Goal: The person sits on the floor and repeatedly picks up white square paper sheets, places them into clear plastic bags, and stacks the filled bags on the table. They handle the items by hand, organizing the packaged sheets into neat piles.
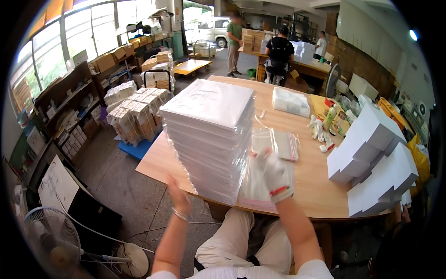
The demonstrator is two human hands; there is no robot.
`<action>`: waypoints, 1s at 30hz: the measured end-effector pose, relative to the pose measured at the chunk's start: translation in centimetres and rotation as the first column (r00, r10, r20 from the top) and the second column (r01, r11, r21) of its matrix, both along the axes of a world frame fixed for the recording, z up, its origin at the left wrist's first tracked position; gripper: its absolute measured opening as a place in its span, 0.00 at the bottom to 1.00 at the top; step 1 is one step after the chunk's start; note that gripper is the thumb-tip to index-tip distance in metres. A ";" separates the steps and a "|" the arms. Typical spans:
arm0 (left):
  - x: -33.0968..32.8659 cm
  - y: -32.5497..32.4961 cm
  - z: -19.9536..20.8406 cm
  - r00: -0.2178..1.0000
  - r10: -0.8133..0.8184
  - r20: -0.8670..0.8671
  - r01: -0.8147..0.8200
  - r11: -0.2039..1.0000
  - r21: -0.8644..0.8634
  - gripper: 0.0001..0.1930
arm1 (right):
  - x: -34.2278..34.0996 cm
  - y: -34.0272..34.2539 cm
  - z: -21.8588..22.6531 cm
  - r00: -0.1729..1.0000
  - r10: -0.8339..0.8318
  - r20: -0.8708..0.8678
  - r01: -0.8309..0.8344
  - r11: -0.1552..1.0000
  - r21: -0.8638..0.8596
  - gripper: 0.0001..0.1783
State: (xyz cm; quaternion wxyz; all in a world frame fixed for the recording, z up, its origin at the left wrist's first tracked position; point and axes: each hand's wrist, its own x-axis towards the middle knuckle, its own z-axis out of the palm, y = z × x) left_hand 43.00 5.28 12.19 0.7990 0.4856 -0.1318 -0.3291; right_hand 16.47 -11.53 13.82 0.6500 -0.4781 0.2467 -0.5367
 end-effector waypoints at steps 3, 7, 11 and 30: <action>-7.7 0.3 -4.0 0.850 -0.196 -0.490 0.330 0.922 0.204 0.40 | -0.1 4.6 -9.1 0.912 0.233 -0.339 -0.244 0.970 0.011 0.15; -9.7 -3.1 -5.8 0.700 -0.280 -0.657 0.335 0.941 -0.043 0.35 | 3.3 8.1 -8.5 0.852 0.360 -0.381 -0.192 0.890 0.413 0.19; -9.7 -4.0 -4.2 0.662 -0.413 -0.625 0.316 0.910 -0.267 0.31 | 3.8 6.8 -9.2 0.776 0.321 -0.544 -0.195 0.941 0.278 0.16; -8.6 -9.1 -6.8 0.662 -0.348 -0.664 0.183 0.934 -0.306 0.25 | -10.9 9.5 -6.2 0.975 -0.193 -0.107 0.206 0.971 0.119 0.24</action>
